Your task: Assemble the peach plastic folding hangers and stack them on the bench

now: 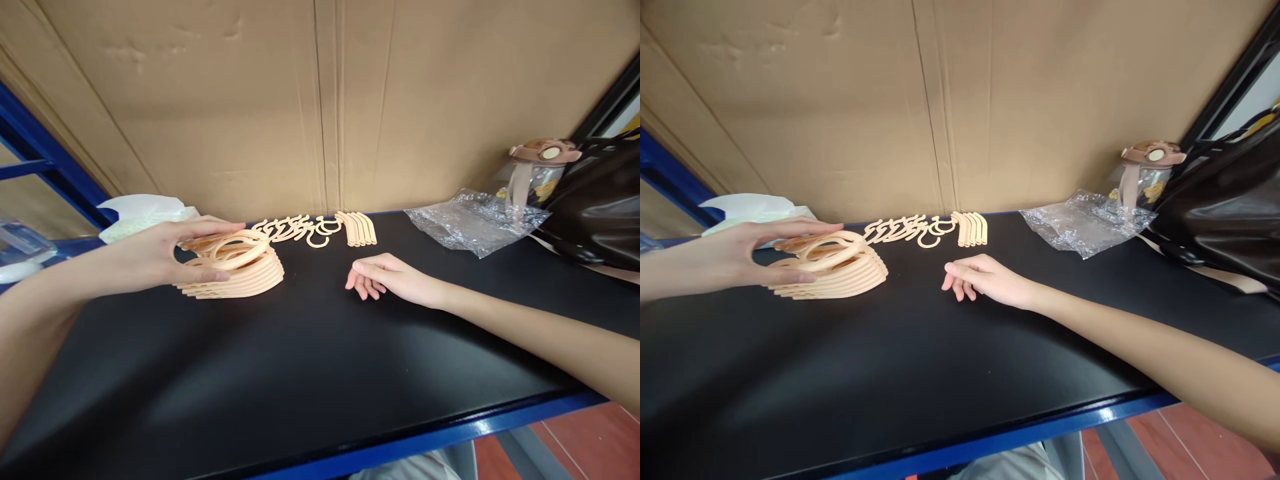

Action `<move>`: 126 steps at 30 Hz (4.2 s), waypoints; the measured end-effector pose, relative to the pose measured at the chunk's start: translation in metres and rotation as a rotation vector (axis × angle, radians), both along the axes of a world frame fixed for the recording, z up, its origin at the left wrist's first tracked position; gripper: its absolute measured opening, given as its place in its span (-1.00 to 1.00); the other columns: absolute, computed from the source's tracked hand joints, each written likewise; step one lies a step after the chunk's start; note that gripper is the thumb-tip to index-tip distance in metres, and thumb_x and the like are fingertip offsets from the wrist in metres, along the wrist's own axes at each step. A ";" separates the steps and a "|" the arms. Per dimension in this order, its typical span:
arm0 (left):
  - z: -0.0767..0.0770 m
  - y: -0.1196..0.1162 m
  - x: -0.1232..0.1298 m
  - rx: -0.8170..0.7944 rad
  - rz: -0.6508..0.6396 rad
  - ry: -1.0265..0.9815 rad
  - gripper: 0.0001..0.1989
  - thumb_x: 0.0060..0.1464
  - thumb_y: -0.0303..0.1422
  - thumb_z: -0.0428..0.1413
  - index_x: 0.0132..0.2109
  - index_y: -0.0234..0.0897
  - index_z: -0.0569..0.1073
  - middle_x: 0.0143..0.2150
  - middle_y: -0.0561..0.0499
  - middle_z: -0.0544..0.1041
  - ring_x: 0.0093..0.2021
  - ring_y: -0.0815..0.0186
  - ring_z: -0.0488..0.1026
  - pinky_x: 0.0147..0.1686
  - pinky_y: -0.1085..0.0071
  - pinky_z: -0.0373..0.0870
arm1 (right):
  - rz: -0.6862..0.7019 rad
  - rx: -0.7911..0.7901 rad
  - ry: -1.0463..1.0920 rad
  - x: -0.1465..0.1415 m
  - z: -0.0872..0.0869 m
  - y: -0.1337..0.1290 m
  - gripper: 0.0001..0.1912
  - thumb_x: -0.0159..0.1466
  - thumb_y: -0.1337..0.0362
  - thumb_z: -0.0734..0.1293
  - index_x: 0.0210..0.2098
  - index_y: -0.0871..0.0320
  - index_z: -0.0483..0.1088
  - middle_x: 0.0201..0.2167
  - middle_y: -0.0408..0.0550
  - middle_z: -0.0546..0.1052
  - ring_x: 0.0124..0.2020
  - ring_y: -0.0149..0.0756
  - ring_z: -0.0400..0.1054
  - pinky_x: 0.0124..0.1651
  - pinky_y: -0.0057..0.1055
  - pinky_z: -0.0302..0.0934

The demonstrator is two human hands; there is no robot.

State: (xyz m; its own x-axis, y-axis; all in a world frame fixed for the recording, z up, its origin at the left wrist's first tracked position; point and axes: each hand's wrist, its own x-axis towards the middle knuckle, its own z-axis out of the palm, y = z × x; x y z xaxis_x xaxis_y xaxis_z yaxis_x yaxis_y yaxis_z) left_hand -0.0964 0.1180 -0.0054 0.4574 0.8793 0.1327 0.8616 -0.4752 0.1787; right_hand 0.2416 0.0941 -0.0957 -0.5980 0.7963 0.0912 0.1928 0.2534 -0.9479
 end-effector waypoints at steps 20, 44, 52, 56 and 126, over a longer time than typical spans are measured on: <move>-0.003 0.000 0.003 -0.219 0.112 0.026 -0.23 -0.20 0.18 0.08 0.18 0.11 0.24 0.20 0.19 0.29 0.15 0.11 0.26 0.14 0.26 0.18 | 0.015 0.015 -0.044 -0.001 0.004 -0.002 -0.64 0.34 0.13 0.15 -0.36 0.26 0.41 -0.54 -0.13 0.40 -0.51 -0.51 0.23 -0.49 -0.55 0.08; -0.006 0.002 0.000 -0.237 0.053 0.042 -0.22 -0.13 0.15 0.05 0.24 0.02 0.18 0.26 0.11 0.21 0.17 0.10 0.25 0.15 0.26 0.17 | 0.026 0.031 -0.059 -0.001 0.004 -0.001 -0.63 0.33 0.09 0.15 -0.36 0.25 0.41 -0.54 -0.14 0.41 -0.51 -0.50 0.24 -0.48 -0.54 0.09; 0.004 0.000 -0.011 -0.294 0.201 0.156 0.00 -0.26 0.14 0.16 0.31 0.03 0.00 0.28 0.03 0.19 0.21 -0.05 0.20 0.13 0.16 0.19 | 0.034 0.038 -0.061 0.000 0.004 -0.002 -0.63 0.34 0.10 0.15 -0.36 0.25 0.41 -0.54 -0.13 0.40 -0.50 -0.50 0.25 -0.48 -0.54 0.10; 0.005 0.004 -0.016 -0.304 0.190 0.176 -0.04 -0.25 0.13 0.16 0.29 0.00 0.06 0.25 0.03 0.25 0.18 -0.03 0.24 0.12 0.18 0.18 | 0.037 0.037 -0.060 0.000 0.004 -0.002 -0.64 0.34 0.12 0.15 -0.35 0.25 0.41 -0.53 -0.13 0.40 -0.50 -0.50 0.24 -0.47 -0.54 0.09; 0.004 -0.003 -0.010 -0.304 0.144 0.055 -0.27 -0.10 0.05 0.14 0.21 0.00 0.16 0.13 0.13 0.34 0.07 0.13 0.30 0.04 0.34 0.17 | 0.050 0.055 -0.081 0.002 0.005 -0.002 -0.64 0.34 0.11 0.15 -0.34 0.26 0.41 -0.52 -0.13 0.41 -0.50 -0.50 0.24 -0.45 -0.53 0.11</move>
State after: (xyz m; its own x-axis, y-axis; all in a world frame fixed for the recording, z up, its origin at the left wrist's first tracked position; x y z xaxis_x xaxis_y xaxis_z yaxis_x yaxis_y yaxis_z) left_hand -0.1064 0.1147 -0.0016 0.3246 0.9311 -0.1666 0.9283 -0.2797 0.2451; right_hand 0.2432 0.0918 -0.0912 -0.6444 0.7601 0.0837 0.2543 0.3163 -0.9139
